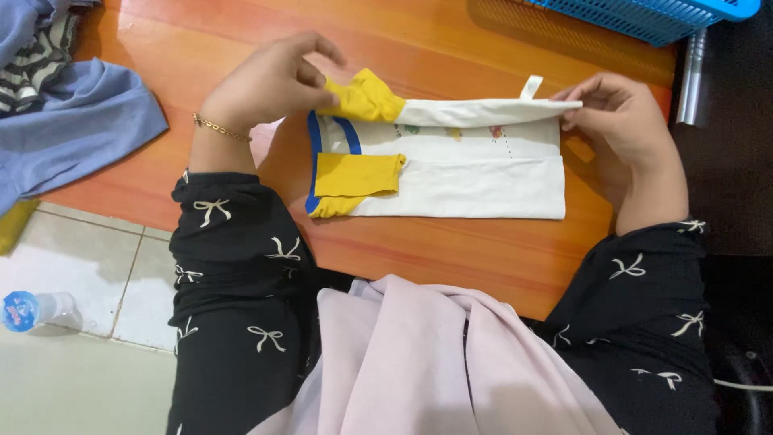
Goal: Folding various items of clothing on a wooden table and placing them into a blue plastic basket.
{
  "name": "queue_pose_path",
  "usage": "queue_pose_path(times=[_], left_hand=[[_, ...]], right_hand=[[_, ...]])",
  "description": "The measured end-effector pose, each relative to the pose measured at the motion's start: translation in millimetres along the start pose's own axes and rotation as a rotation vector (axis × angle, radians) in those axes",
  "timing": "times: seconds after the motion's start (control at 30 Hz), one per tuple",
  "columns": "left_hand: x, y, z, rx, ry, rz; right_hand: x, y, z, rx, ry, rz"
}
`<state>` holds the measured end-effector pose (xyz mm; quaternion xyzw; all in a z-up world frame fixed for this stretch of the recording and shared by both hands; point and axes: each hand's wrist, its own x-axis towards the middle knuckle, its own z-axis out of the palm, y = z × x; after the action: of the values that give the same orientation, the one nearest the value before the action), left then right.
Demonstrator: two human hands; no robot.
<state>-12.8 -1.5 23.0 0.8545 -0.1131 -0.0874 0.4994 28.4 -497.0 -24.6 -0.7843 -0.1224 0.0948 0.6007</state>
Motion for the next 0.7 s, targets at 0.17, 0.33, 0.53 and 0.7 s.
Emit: queue_pose_path(times=[0.17,0.33,0.53,0.7], left_hand=[[-3,2,-1,0.238,-0.154,-0.089],[-4,-1,-4,0.33,-0.199,-0.104],[-6,1,-7,0.377,-0.193,-0.159],[2,-15,-3,0.516,-0.095,-0.118]], right_hand=[[-5,-1,-7,-0.106,-0.103,0.133],[-4,3,-11,-0.155,-0.204,0.113],[-3,5,-17,-0.284,-0.263,0.079],[-9,-21,5,-0.495,-0.161,0.075]])
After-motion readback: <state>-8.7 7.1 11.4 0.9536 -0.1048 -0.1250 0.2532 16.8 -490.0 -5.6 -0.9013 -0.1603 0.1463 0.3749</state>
